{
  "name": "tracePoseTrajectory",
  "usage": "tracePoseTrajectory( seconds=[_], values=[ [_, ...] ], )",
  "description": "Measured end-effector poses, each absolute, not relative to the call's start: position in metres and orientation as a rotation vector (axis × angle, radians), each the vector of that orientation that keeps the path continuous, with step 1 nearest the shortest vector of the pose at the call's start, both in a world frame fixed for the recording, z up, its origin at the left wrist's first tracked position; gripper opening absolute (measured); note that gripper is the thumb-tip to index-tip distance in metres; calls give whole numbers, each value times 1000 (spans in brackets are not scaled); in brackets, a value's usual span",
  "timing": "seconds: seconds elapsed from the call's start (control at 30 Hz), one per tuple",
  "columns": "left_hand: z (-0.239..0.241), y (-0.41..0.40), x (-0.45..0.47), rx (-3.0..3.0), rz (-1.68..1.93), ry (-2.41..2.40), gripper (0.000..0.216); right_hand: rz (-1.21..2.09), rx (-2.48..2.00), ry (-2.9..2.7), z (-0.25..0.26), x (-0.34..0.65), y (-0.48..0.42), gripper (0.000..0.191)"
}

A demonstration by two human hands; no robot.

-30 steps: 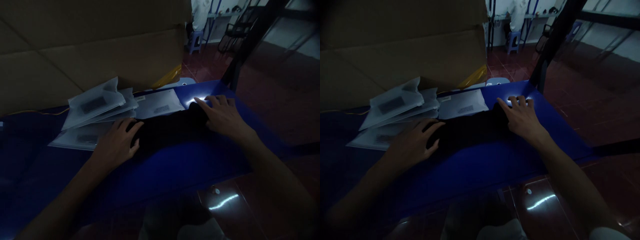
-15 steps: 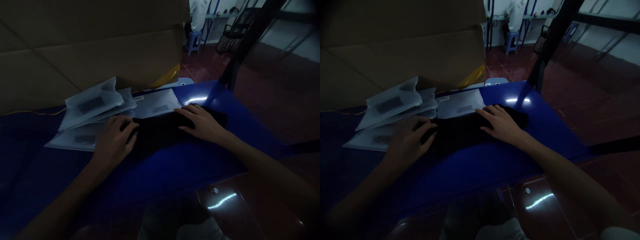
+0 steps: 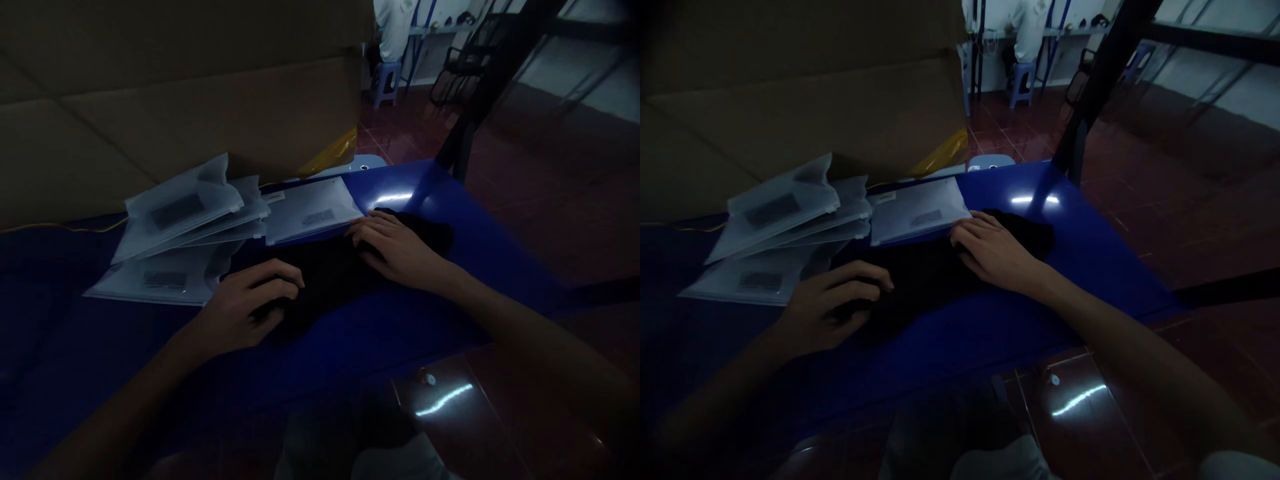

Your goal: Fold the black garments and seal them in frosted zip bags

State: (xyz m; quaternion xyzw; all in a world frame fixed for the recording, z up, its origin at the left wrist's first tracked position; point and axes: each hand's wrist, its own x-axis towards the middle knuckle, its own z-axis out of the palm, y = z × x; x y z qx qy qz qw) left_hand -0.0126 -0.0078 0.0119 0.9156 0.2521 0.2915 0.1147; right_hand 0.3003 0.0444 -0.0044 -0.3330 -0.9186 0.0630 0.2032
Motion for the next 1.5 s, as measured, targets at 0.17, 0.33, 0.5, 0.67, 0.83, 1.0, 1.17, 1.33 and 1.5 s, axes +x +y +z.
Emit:
tracePoseTrajectory(
  seconds=[0.17, 0.33, 0.5, 0.67, 0.83, 1.0, 1.17, 1.33, 1.5],
  values=[
    [14, -9, -13, 2495, 1007, 840, 23, 171, -1073, -2327, 5, 300, 37, 24],
    [14, -5, -19, 2189, 1245, 860, 19, 99, -1093, -2226, 14, 302, 27, 32],
    [24, -6, -30, 1912, 748, 547, 15, 502, -881, -2352, 26, 309, 23, 30],
    [33, -8, -23, 1681, 309, 394, 43, 1036, -489, -2488, 48, 319, 23, 26],
    [19, 1, -17, 1800, 409, 623, 37, 1453, -338, -2551, 54, 320, 23, 35],
    [10, -3, -16, 2195, 356, 972, 32, 1575, -315, -2617, 47, 319, 26, 45],
    [1, -8, -13, 2572, 172, 1057, 72, 1449, -384, -2536, 45, 319, 28, 43],
    [-4, -10, -12, 2674, 12, 1024, 100, 249, -1231, -2313, 28, 325, 45, 30],
    [-3, -13, -14, 2658, -69, 1049, 103, 258, -1330, -2469, 22, 337, 59, 36]
  ],
)
